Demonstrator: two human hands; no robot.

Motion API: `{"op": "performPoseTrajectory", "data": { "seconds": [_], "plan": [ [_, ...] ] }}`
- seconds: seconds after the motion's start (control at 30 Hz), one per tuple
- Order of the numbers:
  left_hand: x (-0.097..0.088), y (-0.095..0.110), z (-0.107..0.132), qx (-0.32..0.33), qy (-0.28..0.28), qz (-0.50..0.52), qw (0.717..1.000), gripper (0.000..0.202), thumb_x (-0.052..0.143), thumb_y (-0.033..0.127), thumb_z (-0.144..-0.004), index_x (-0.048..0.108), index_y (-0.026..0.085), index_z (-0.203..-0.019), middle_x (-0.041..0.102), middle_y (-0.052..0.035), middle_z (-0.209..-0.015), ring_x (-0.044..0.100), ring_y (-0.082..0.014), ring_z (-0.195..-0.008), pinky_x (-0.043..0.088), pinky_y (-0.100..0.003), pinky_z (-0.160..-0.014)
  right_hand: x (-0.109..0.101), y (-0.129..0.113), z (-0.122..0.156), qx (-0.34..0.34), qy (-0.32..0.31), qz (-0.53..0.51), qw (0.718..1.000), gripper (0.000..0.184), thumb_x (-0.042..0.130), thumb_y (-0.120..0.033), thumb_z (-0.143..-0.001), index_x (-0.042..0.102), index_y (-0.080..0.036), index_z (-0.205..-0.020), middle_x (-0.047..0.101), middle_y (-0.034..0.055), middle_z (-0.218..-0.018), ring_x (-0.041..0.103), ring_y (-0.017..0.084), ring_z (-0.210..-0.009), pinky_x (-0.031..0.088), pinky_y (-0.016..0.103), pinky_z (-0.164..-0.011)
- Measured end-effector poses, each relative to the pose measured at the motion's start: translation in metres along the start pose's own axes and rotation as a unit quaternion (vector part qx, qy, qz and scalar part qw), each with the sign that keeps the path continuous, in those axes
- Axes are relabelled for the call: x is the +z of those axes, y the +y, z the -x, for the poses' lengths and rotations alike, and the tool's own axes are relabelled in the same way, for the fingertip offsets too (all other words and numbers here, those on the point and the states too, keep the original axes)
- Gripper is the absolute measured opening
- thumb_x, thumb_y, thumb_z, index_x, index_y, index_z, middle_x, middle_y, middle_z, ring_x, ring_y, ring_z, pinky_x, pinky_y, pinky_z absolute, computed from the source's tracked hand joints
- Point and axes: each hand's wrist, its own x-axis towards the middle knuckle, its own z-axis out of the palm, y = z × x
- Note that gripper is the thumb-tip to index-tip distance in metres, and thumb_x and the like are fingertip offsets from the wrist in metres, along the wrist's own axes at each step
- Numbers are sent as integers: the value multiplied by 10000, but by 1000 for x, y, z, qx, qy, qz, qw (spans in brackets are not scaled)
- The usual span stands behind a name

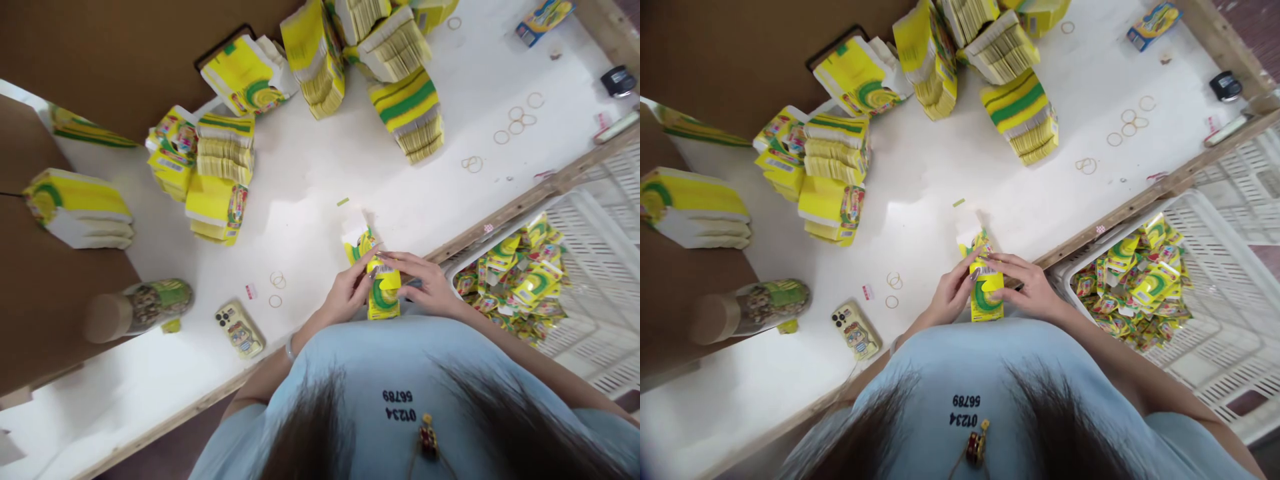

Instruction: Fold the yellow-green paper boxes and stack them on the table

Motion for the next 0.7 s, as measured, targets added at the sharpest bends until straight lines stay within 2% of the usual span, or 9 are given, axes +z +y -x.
{"op": "performPoseTrajectory", "data": {
  "seconds": [0.07, 0.13, 0.23, 0.33, 0.43, 0.57, 0.63, 0.7],
  "plan": [
    [-3, 5, 0, -6, 8, -22, 1000, 639, 436, 575, -1028, 490, 175, -1523, 738, -68, -890, 651, -162, -702, 589, -295, -720, 3, -5, -3, 85, -18, -63, 994, 458, 696, -423, -932, 658, -269, -1361, 733, 106, -1267, 751, 208, -1034, 655, 344, -855],
    [-4, 7, 1, -9, 14, -35, 999, 630, 443, 565, -1028, 506, 167, -1512, 729, -57, -851, 645, -159, -688, 591, -298, -715, 5, -11, -7, 142, -41, -136, 980, 438, 704, -359, -914, 635, -238, -1328, 764, 83, -1136, 755, 162, -859, 648, 297, -755],
    [-3, 6, 0, 4, 21, -35, 999, 608, 456, 552, -1027, 529, 172, -1496, 726, -51, -807, 679, -185, -740, 606, -328, -760, 4, -18, -12, 167, -50, -182, 968, 396, 728, -276, -862, 603, -222, -1234, 763, 31, -966, 729, 131, -727, 618, 256, -664],
    [-1, 4, -4, 23, 24, -27, 999, 584, 463, 541, -1028, 550, 183, -1481, 747, -67, -843, 721, -224, -861, 613, -368, -840, -2, -24, -12, 175, -40, -158, 971, 433, 726, -216, -830, 569, -228, -1233, 735, -2, -905, 695, 112, -651, 576, 216, -581],
    [0, 3, -5, 33, 29, -29, 999, 569, 455, 530, -1033, 550, 193, -1481, 772, -97, -985, 723, -254, -1024, 601, -386, -913, -5, -24, -10, 179, -33, -148, 972, 473, 725, -221, -831, 570, -232, -1277, 738, 3, -922, 695, 114, -650, 571, 214, -570],
    [2, -4, -1, 59, 27, -64, 996, 554, 405, 505, -1055, 485, 235, -1532, 741, -117, -1220, 698, -255, -1126, 575, -372, -956, 1, -17, -7, 181, -33, -185, 965, 379, 733, -331, -869, 686, -230, -1232, 778, 62, -1102, 734, 139, -775, 627, 277, -695],
    [3, -10, -4, 105, 23, -99, 989, 548, 374, 492, -1064, 443, 263, -1557, 709, -120, -1277, 683, -252, -1136, 555, -375, -964, 6, -11, -6, 185, -18, -197, 963, 314, 719, -411, -891, 750, -232, -1147, 794, 62, -1090, 744, 159, -823, 642, 306, -728],
    [-1, -16, -16, 163, 34, -153, 974, 540, 344, 492, -1069, 453, 261, -1545, 676, -132, -1283, 650, -258, -1153, 525, -397, -986, 4, -5, -3, 187, 32, -178, 965, 314, 696, -479, -906, 774, -245, -1100, 806, 53, -1042, 747, 175, -829, 647, 324, -720]
  ]
}}
